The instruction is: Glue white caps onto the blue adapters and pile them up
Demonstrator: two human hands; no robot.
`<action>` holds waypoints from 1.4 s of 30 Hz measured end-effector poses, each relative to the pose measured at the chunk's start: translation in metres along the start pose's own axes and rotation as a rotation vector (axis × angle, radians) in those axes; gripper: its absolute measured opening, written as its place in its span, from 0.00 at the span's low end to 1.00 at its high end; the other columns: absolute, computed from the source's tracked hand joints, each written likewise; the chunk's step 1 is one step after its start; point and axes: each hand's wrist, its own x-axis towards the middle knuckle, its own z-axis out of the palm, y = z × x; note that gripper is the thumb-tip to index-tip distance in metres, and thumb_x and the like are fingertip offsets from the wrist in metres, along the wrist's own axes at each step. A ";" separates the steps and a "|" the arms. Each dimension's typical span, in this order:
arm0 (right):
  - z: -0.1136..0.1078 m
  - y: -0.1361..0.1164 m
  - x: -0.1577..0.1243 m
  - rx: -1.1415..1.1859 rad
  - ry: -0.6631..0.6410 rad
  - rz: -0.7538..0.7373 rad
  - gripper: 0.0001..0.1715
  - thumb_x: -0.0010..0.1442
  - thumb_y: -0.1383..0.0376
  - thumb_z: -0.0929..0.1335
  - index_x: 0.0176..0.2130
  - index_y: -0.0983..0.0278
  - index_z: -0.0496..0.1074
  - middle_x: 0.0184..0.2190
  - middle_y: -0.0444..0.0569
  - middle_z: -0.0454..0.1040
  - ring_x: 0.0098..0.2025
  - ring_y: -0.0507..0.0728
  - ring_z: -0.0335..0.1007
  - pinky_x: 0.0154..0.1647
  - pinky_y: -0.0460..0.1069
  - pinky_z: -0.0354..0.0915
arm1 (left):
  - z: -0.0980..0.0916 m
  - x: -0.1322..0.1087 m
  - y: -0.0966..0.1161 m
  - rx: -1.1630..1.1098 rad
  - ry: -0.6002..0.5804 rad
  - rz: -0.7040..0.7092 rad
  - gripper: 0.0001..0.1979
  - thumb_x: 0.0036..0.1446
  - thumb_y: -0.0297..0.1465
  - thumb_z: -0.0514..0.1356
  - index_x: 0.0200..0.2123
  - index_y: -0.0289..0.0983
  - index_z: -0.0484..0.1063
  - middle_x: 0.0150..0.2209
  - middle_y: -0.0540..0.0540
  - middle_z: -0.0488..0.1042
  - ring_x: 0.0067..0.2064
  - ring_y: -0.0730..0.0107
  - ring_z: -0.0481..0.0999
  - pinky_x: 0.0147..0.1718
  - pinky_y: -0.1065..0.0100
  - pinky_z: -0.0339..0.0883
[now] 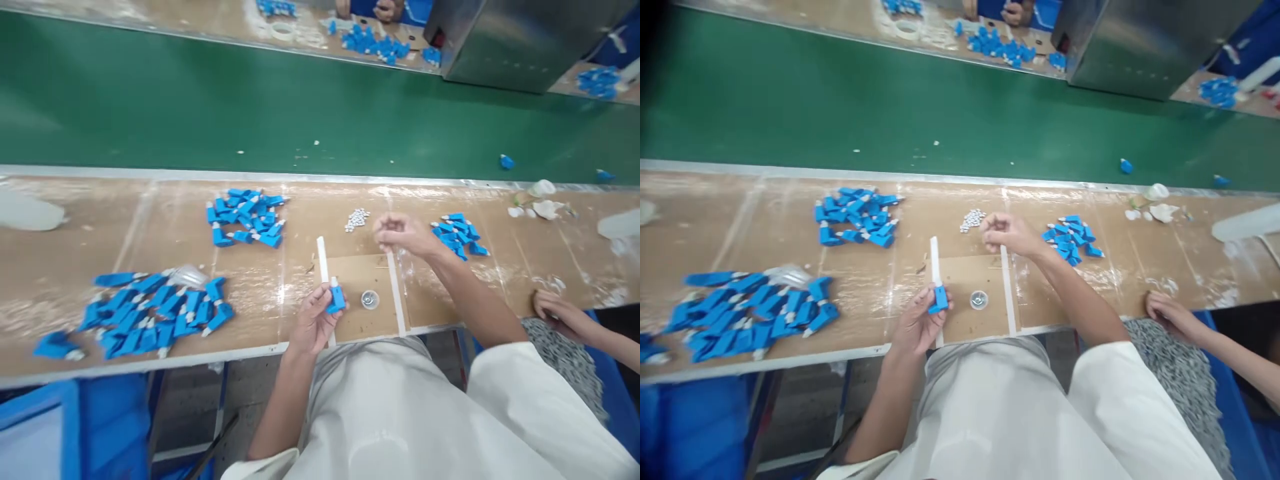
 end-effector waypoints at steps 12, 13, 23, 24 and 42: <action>0.027 -0.008 -0.044 0.659 -0.079 0.172 0.25 0.45 0.51 0.83 0.28 0.66 0.76 0.23 0.42 0.69 0.21 0.44 0.62 0.16 0.38 0.59 | 0.005 0.002 -0.001 -0.017 -0.033 0.011 0.17 0.47 0.31 0.76 0.37 0.30 0.76 0.28 0.46 0.78 0.28 0.73 0.79 0.25 0.78 0.73; 0.030 -0.008 -0.044 0.657 -0.072 0.178 0.25 0.46 0.50 0.82 0.28 0.66 0.75 0.23 0.42 0.69 0.21 0.45 0.63 0.16 0.39 0.60 | 0.005 0.001 -0.001 -0.023 -0.027 0.013 0.16 0.47 0.30 0.76 0.37 0.30 0.76 0.28 0.46 0.78 0.28 0.73 0.79 0.25 0.78 0.73; 0.042 -0.004 -0.054 0.673 0.003 0.241 0.26 0.40 0.50 0.84 0.27 0.65 0.77 0.23 0.43 0.75 0.21 0.46 0.72 0.21 0.39 0.69 | 0.007 0.000 -0.002 -0.038 -0.032 -0.008 0.18 0.46 0.31 0.77 0.37 0.30 0.76 0.28 0.46 0.79 0.29 0.74 0.80 0.24 0.79 0.72; 0.042 -0.003 -0.055 0.673 0.016 0.242 0.26 0.39 0.50 0.85 0.27 0.65 0.78 0.23 0.43 0.75 0.21 0.46 0.72 0.21 0.39 0.69 | 0.007 0.000 -0.002 -0.035 -0.037 -0.007 0.18 0.46 0.31 0.77 0.37 0.30 0.76 0.28 0.46 0.79 0.29 0.74 0.80 0.24 0.79 0.72; 0.059 -0.008 -0.072 0.512 0.003 0.177 0.20 0.44 0.52 0.83 0.31 0.63 0.83 0.25 0.48 0.81 0.24 0.54 0.79 0.26 0.46 0.76 | 0.012 -0.005 -0.003 0.079 -0.057 0.044 0.22 0.44 0.39 0.78 0.36 0.33 0.76 0.28 0.48 0.77 0.28 0.72 0.79 0.25 0.75 0.70</action>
